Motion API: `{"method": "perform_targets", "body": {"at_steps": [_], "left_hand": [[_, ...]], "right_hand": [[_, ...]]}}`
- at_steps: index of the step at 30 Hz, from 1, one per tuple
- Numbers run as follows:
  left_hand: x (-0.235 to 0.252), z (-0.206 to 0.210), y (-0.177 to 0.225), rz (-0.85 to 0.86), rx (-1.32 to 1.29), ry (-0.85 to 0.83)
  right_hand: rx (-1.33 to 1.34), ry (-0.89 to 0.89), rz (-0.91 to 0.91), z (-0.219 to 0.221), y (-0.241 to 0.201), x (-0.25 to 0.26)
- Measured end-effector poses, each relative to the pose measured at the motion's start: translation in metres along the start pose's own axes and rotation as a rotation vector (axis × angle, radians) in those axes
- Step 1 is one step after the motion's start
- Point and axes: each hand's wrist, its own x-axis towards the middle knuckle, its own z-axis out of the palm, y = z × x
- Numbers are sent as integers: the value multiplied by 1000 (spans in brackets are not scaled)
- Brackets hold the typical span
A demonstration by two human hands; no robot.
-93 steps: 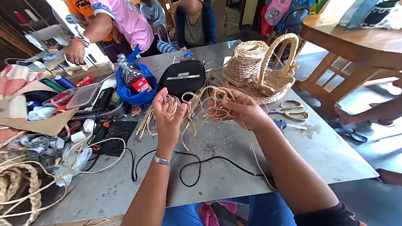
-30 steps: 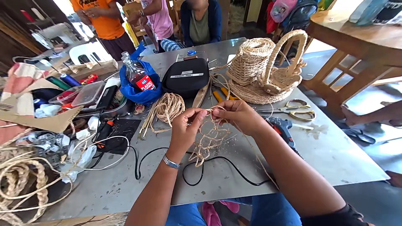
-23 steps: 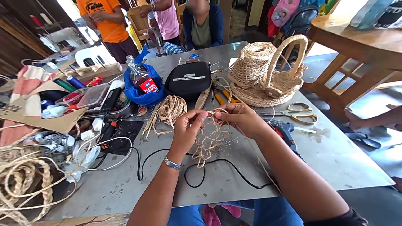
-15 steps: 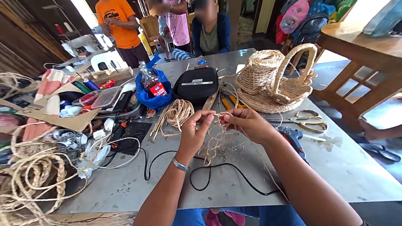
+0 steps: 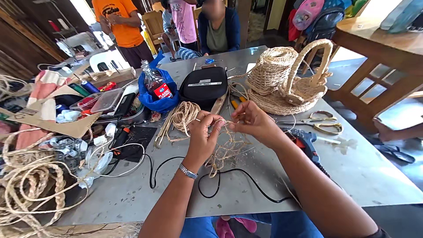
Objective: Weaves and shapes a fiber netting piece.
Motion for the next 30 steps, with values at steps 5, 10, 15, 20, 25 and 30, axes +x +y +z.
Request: {"method": "perform_targets", "body": {"at_steps": [5,10,15,20,25,30], "left_hand": [[-2,5,-1,21,74,-6],[1,-2,6,-149,-215,-129],[1,-7,8,-250,-414,-181],[1,-5,6,-208,-412,-148],[0,-2,5,-129,-324,-59],[2,-8,4,-272,-534,-171]], "right_hand": [[-282,38,-159,0,4,1],[-182,52,-210,1,5,1],[-106,56,-265,0,8,3],[-52,44,-272,2,4,1],[-78,27,-229,5,-3,-1],[-120,15,-197,5,-3,-1]]}}
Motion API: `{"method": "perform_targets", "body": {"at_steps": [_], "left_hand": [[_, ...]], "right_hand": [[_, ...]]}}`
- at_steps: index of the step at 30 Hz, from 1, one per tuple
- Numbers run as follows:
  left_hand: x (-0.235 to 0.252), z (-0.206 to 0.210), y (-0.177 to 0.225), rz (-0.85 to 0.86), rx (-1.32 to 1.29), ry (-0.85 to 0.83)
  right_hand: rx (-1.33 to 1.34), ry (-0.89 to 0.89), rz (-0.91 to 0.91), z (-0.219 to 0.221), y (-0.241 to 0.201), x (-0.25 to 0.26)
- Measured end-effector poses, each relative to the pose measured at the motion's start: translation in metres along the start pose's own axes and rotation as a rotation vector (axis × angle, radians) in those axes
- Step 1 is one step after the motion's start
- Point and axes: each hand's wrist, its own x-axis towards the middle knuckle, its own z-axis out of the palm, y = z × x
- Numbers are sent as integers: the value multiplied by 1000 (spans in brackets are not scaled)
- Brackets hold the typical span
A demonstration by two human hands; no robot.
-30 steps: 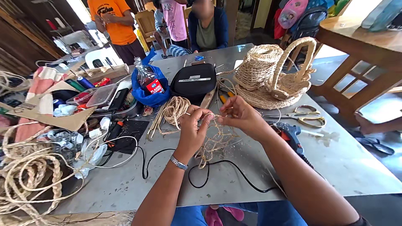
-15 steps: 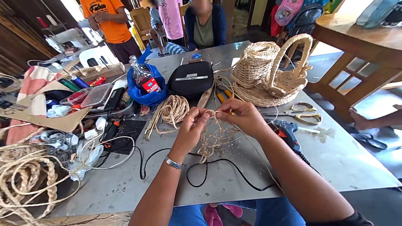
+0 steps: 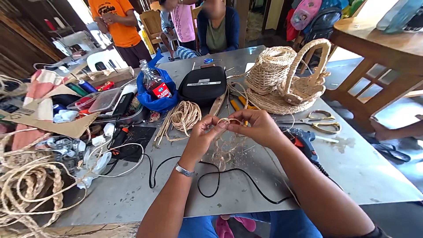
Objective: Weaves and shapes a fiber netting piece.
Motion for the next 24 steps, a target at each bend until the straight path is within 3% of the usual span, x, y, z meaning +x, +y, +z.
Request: {"method": "perform_targets", "body": {"at_steps": [4,8,14,24], "left_hand": [[1,0,-1,-131,-249,-26],[2,-1,-3,-93,-195,-2],[4,3,-2,-79,-178,56],[2,2,6,-50,-173,30]], "right_hand": [[-32,12,-5,3,4,0],[-55,45,-45,4,11,2],[-324,107,-370,15,16,2],[-468,109,-411,16,12,-1]]}}
